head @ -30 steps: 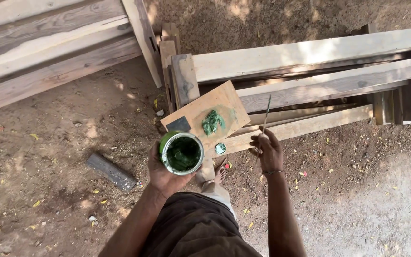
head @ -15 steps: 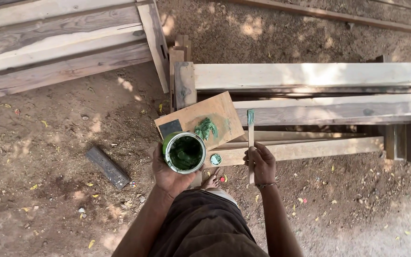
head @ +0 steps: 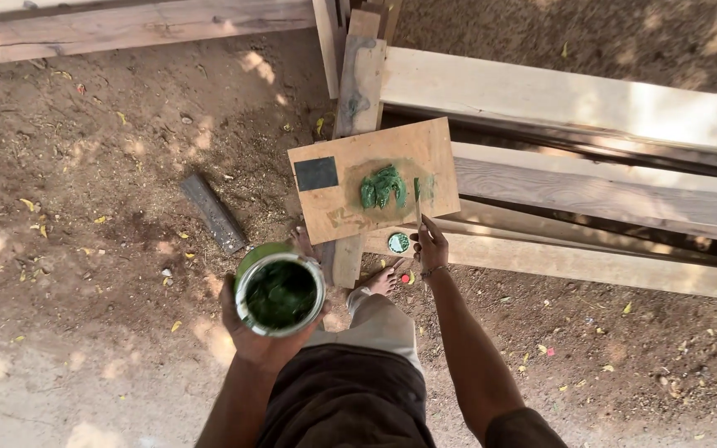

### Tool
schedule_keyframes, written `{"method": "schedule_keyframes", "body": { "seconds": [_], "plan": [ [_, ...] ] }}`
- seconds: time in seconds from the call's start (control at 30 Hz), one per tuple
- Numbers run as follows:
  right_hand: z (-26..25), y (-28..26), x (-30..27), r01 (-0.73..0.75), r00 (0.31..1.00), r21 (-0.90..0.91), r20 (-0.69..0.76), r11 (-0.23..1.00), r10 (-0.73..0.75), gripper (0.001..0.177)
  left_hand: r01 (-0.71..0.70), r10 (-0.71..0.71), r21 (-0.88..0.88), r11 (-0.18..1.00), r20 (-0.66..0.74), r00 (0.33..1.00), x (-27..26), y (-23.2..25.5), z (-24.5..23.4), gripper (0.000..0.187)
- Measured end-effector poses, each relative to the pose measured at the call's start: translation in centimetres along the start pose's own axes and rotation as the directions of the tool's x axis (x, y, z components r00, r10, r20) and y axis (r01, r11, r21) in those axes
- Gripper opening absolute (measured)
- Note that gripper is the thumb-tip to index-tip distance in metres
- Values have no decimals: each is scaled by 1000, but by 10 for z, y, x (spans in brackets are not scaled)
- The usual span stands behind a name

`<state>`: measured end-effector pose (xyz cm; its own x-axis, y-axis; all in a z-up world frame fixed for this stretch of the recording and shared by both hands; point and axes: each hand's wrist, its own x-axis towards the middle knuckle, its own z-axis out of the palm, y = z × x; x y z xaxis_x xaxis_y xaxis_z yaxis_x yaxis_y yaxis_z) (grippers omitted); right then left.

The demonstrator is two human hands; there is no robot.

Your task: Mixing green wood filler in a tin and applying it to a small wooden component using a putty knife and mixing stick.

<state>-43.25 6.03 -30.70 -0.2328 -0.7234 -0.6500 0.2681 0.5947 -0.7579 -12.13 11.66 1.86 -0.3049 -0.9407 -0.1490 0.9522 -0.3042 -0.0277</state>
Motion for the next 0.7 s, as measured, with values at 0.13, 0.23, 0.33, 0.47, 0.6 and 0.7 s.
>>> {"method": "schedule_keyframes", "body": {
  "seconds": [0.13, 0.23, 0.33, 0.47, 0.6, 0.7],
  "plan": [
    [5, 59, 51, 40, 999, 106, -34, 994, -36, 34, -30, 50, 119, 992, -173, 984, -25, 25, -14, 91],
    [5, 79, 55, 426, 864, -399, -88, 812, -496, 35, -38, 96, 181, 983, -324, 941, -28, 48, -26, 91],
    [39, 39, 22, 299, 828, -562, -248, 771, -503, 30, 2, 83, 224, 975, -369, 926, -35, 70, -35, 91],
    [59, 35, 19, 270, 798, -560, -325, 783, -508, 28, 32, 42, 214, 976, -334, 942, -28, 101, -39, 91],
    [63, 49, 16, 291, 711, -685, -312, 668, -630, 30, 64, -17, 152, 986, -294, 956, -16, 115, -26, 90],
    [68, 55, 19, 256, 685, -703, -352, 663, -637, 32, 86, -32, 168, 982, -300, 954, -9, 123, -28, 87]
  ]
}}
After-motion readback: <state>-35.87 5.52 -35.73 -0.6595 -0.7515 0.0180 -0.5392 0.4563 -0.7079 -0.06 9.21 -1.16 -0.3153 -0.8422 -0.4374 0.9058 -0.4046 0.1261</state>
